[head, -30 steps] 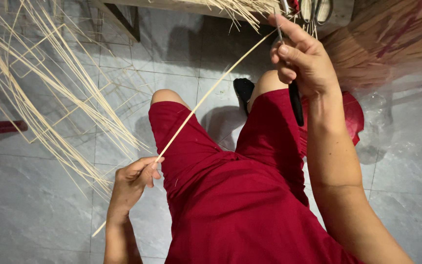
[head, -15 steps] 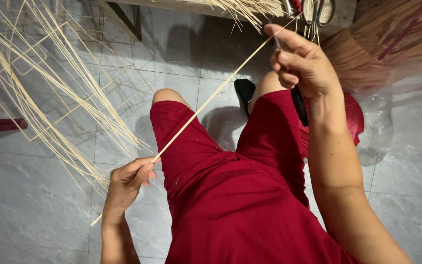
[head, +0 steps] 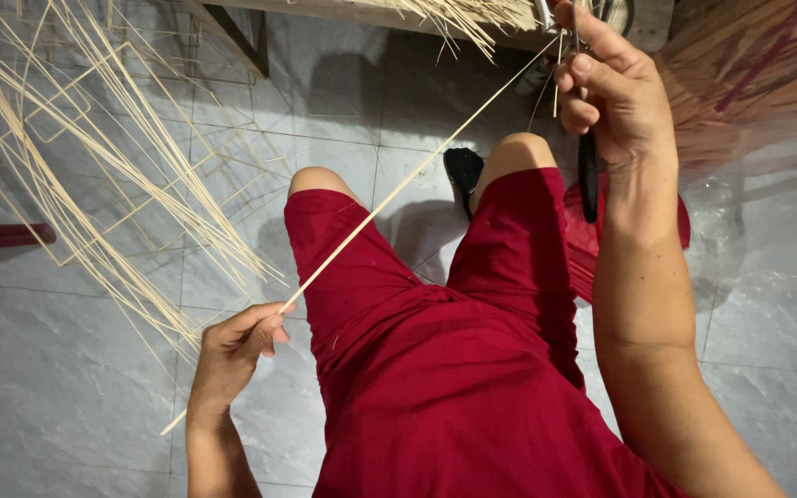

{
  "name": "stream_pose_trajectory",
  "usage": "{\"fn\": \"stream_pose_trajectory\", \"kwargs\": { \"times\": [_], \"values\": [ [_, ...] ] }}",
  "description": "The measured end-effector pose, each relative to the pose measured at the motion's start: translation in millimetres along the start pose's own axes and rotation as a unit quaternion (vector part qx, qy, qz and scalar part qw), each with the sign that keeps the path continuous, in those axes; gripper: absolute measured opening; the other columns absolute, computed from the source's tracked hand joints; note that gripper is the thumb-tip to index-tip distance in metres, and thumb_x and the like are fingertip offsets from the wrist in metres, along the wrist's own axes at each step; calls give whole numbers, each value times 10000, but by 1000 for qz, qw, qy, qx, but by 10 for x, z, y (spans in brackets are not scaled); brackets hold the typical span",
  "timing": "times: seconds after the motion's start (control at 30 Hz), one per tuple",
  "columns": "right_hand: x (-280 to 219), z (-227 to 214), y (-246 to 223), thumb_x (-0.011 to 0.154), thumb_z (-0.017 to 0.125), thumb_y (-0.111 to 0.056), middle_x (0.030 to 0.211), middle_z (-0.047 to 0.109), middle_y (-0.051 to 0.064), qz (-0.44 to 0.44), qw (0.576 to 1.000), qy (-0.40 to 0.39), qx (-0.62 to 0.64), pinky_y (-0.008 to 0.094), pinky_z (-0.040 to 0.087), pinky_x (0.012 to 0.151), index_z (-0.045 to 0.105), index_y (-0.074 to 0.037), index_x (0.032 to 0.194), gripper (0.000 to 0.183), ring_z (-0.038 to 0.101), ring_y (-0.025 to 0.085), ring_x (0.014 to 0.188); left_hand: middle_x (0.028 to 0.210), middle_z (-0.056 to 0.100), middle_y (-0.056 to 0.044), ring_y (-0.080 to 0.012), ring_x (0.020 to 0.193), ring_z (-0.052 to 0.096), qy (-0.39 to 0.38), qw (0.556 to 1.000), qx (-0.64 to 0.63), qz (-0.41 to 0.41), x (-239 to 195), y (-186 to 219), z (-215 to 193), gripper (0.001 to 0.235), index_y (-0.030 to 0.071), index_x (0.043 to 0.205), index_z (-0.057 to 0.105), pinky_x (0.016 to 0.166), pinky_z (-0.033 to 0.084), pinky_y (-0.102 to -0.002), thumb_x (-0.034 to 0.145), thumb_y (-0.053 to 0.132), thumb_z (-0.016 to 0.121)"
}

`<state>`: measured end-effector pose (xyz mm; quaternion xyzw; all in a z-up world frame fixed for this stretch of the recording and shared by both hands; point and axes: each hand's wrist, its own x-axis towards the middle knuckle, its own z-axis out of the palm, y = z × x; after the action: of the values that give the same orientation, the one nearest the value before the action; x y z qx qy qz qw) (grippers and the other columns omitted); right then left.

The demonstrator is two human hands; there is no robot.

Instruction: The person sits on a low stool and repeatedly picks up thin wooden sticks from a pile on a wooden table. Using a small knife, they sharpen one end of each stick and then place the finished stick into a wire rack on the floor. The process is repeated for multiple sticks.

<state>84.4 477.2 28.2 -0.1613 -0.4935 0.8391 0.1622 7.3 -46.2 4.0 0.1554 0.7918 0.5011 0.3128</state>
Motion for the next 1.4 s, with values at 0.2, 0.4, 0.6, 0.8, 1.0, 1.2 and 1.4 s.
{"fn": "stream_pose_trajectory", "kwargs": {
  "times": [0.2, 0.4, 0.6, 0.8, 1.0, 1.2, 1.4],
  "values": [
    [-1, -25, 33, 1045, 719, -124, 897, 672, 53, -1, 1000, -15, 13, 225, 366, 485, 504, -55, 1581, 582, 497, 81, 550, 693, 692, 2, -80, 562, 537, -4, 1000, -22, -21, 8, -40, 1, 226, 119, 1112, 801, 523, 470, -234, 954, 224, 677],
    [-175, 191, 261, 963, 755, -161, 843, 657, 47, 79, 994, -80, -10, 192, 290, 438, 471, 4, 1611, 726, 429, 49, 516, 681, 690, 3, -71, 573, 552, -4, 1000, -22, -16, 52, -48, 24, 234, 131, 1118, 796, 523, 473, -231, 953, 250, 681],
    [-127, 287, 324, 986, 732, -132, 866, 642, 70, 101, 988, -115, 16, 192, 327, 475, 416, -63, 1630, 721, 419, 51, 523, 661, 696, -4, -84, 544, 544, 0, 999, -4, -53, 36, -37, 12, 235, 134, 1075, 815, 502, 467, -238, 948, 273, 675],
    [-85, 346, 308, 984, 696, -72, 831, 646, 59, 69, 989, -93, -90, 203, 367, 495, 509, -95, 1574, 619, 464, 63, 545, 668, 686, 6, -68, 543, 525, 9, 1000, -16, -22, 24, -9, 8, 222, 137, 1092, 799, 509, 464, -224, 970, 260, 659],
    [-33, 351, 594, 1050, 672, 7, 856, 635, -11, -80, 940, -19, -333, 190, 386, 539, 563, -126, 1551, 530, 476, 14, 629, 625, 638, -14, -83, 480, 461, 41, 997, -12, -66, -16, 66, 91, 183, 117, 1055, 812, 433, 365, -242, 970, 193, 669],
    [273, -10, 1054, 1090, 678, 16, 916, 674, -6, -169, 940, 12, -294, 211, 433, 613, 560, -119, 1572, 513, 546, 28, 714, 657, 675, 42, -22, 560, 585, 21, 995, -13, 97, -15, 195, 394, 165, 110, 1081, 784, 482, 448, -188, 969, 72, 669],
    [570, -558, 681, 1027, 672, -24, 802, 676, 28, -137, 959, 230, -93, 243, 405, 445, 558, -118, 1512, 508, 493, 75, 504, 646, 608, 13, -46, 555, 486, 88, 994, -12, 68, -159, 258, 217, 190, 84, 1105, 791, 482, 347, -208, 984, 70, 645]
  ]
}}
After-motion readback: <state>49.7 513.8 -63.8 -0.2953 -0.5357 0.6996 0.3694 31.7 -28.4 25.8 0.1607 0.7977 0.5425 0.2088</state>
